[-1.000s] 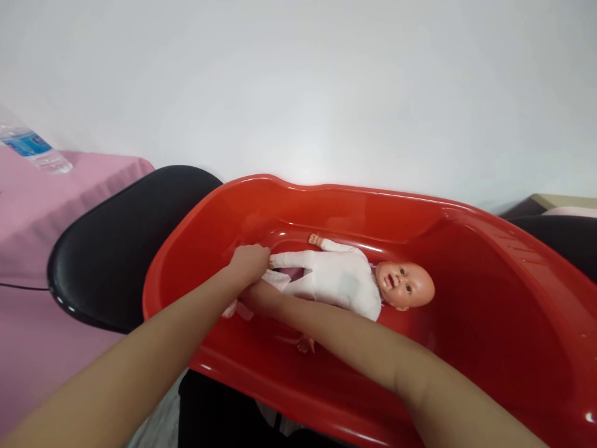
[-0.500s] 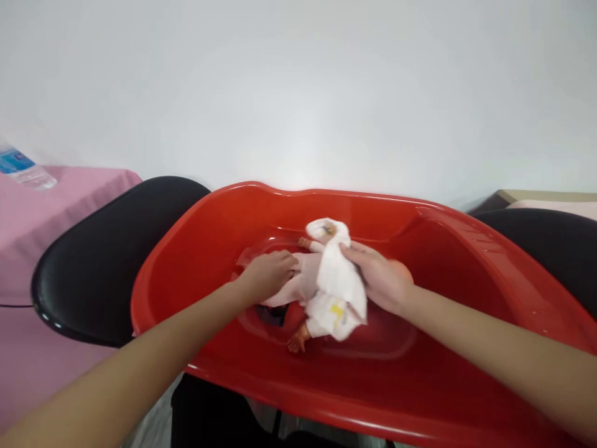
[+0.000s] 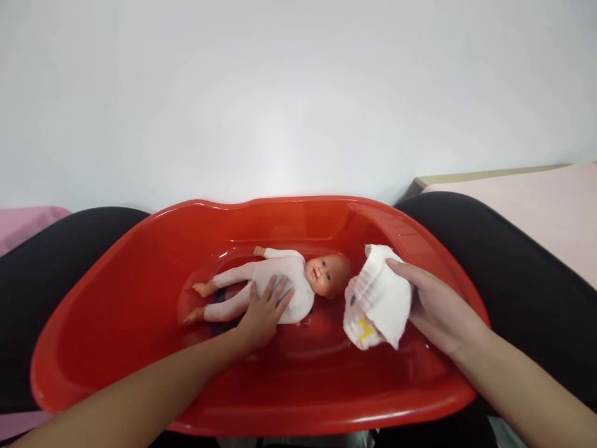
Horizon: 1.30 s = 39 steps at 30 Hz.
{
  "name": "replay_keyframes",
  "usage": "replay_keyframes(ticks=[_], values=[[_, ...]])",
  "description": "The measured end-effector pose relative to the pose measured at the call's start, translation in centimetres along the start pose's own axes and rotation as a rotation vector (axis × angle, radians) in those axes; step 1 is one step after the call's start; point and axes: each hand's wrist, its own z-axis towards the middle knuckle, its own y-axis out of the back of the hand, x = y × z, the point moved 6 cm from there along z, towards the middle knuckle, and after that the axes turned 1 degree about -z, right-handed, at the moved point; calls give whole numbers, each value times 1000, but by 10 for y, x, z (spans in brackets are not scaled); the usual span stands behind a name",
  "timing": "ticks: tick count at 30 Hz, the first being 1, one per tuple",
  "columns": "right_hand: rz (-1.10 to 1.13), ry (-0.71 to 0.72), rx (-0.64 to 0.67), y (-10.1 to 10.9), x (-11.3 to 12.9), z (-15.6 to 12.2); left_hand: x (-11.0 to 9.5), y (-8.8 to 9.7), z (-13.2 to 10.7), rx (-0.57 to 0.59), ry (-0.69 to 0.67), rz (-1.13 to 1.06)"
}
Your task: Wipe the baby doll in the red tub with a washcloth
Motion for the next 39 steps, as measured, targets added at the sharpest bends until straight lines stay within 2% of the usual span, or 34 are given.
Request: replay_keyframes(ticks=[3,7,11,14,18,21,26,31,36,39], values=[[56,43,-13,1,4,0,0,2,-5,-28,-131,18],[107,10,36,-5,3,2,-5,-1,-5,-5,-335,66],[151,-28,59,-5,-3,3,-2,2,1,-18,-377,157],[121,-4,76,-5,-3,2,0,9,6,-9,-409,190],[68,35,152,-12,0,-1,8,19,15,22,-343,175],[53,69,185,-17,3,-4,16,29,23,4,-284,128],[21,120,195,-22,6,-5,31,46,33,21,-283,116],[3,118,230,-23,5,-6,43,75,43,-2,-290,225],[12,122,235,-23,5,-8,55,103,60,-21,-211,328],[-3,118,244,-23,5,-10,66,120,74,-1,-102,319]])
